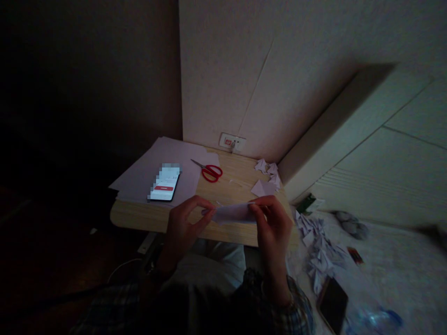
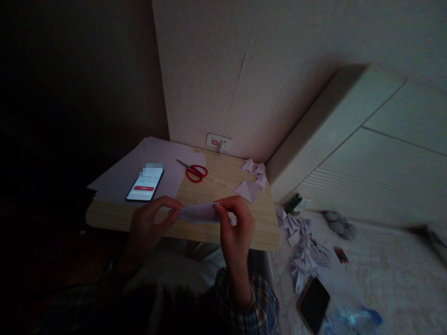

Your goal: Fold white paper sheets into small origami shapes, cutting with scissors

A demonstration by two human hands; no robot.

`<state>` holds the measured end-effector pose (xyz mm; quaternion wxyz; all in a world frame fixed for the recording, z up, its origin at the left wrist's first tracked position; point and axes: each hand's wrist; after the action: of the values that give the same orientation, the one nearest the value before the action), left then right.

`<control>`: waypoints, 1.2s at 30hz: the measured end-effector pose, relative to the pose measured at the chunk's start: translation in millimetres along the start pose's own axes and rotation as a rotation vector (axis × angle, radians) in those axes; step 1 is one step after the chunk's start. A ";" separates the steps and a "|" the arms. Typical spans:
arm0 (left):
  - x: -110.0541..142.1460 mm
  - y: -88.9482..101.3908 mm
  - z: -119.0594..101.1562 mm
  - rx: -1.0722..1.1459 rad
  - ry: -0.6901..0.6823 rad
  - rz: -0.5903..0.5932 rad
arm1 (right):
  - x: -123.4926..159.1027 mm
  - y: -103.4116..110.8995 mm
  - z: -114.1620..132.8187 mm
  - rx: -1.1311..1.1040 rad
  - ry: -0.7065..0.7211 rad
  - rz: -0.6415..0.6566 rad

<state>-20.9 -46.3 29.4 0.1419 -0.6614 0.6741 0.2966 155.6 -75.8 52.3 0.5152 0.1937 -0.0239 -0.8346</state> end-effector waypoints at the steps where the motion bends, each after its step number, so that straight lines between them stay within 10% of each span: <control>1: -0.2 0.1 -0.3 -0.001 0.010 -0.006 | 0.1 -0.2 -0.2 0.002 -0.004 -0.002; 36: -3.3 -16.0 -1.8 0.358 0.399 -0.069 | -2.9 -4.6 -11.3 -0.180 -0.169 -0.197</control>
<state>-4.7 -43.9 29.3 0.1311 -0.6935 0.7077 0.0314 156.8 -69.3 41.6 0.4425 0.0774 0.0269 -0.8930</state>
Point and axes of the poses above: each hand's wrist, its own x-axis away from the middle knuckle, its own y-axis out of the back of the hand, z = x × y, and after that the axes turned 11 degrees about -y, right-handed
